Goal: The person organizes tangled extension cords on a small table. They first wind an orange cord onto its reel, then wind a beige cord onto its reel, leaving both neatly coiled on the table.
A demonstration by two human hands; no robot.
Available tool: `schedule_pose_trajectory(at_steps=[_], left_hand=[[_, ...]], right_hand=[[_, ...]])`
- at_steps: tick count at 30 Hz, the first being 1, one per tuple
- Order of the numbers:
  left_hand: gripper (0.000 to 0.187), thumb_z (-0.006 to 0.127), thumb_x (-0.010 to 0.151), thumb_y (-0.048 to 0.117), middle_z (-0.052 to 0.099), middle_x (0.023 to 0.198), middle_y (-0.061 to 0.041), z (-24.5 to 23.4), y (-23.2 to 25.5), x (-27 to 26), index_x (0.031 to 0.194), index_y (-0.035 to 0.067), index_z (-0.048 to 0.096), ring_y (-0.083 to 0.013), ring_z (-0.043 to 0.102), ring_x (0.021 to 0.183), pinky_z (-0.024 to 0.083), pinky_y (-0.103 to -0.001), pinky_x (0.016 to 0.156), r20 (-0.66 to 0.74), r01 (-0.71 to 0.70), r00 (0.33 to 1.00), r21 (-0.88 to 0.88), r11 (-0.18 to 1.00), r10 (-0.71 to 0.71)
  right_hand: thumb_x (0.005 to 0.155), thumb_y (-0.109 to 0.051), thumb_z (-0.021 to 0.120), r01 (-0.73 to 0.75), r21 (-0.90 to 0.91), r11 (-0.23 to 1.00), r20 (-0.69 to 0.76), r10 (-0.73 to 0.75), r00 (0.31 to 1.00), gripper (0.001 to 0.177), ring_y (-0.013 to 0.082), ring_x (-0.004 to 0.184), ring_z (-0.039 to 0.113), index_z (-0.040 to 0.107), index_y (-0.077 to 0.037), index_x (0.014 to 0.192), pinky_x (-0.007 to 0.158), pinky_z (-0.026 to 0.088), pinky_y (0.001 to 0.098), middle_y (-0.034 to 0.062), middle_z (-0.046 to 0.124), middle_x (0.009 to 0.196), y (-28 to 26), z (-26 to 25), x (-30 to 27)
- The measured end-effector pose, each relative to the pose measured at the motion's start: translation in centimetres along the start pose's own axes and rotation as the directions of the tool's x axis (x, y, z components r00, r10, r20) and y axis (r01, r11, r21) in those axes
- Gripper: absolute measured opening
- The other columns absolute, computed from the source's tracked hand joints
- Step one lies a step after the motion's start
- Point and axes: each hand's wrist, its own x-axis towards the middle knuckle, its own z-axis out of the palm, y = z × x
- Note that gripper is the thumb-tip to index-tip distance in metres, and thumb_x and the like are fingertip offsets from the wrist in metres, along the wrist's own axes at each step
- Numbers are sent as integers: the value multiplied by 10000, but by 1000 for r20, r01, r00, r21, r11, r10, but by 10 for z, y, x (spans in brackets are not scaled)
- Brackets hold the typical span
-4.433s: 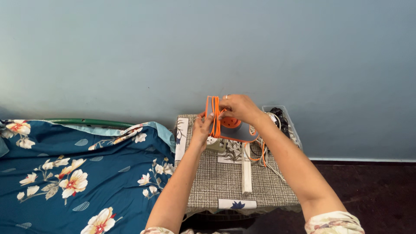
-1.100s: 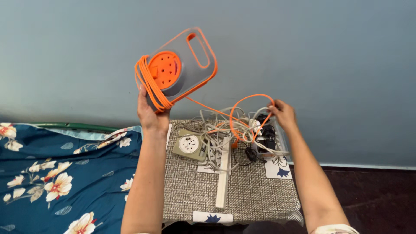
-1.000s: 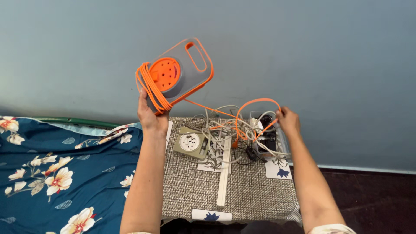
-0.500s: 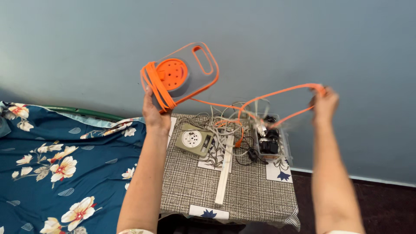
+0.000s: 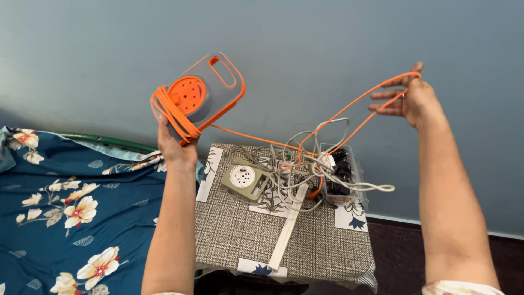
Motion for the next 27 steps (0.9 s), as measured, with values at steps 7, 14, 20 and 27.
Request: schedule_pose_trajectory(at_steps=[7, 14, 20, 27], left_hand=[[469, 523, 986, 443, 628, 1323, -37, -5, -4, -5, 1363, 167, 561, -239, 621, 1172, 541, -498, 930, 24, -9, 1000, -6, 1000, 9], [516, 537, 993, 442, 593, 1364, -73, -13, 12, -9, 1409, 137, 523, -273, 605, 1206, 547, -493, 940, -18, -57, 998, -15, 998, 56], [521, 569, 986, 428, 594, 1363, -69, -7, 7, -14, 1407, 124, 523, -261, 606, 1208, 550, -485, 942, 12, -64, 998, -28, 998, 65], [478, 562, 1001, 437, 635, 1253, -63, -6, 1, -16, 1352, 112, 564, -237, 627, 1068, 541, -450, 870, 6, -72, 997, 11, 997, 72]], right_hand=[[1031, -659, 273, 419, 597, 684, 148, -607, 781, 800, 400, 1155, 734, 552, 14, 1362, 1008, 627, 484, 262, 670, 1254, -14, 1, -6], [1078, -518, 448, -12, -449, 893, -28, -1, 1000, 592, 269, 929, 714, 676, -9, 1275, 791, 613, 371, 134, 733, 1168, 59, -35, 44], [862, -375, 773, -93, -735, 672, 121, 265, 957, 453, 197, 900, 736, 711, -107, 1222, 812, 586, 428, 116, 771, 1100, 105, -21, 29], [933, -488, 726, -286, -920, 267, -283, 52, 958, 385, 287, 988, 771, 791, -213, 1194, 853, 591, 460, 109, 796, 1067, 168, -8, 27]])
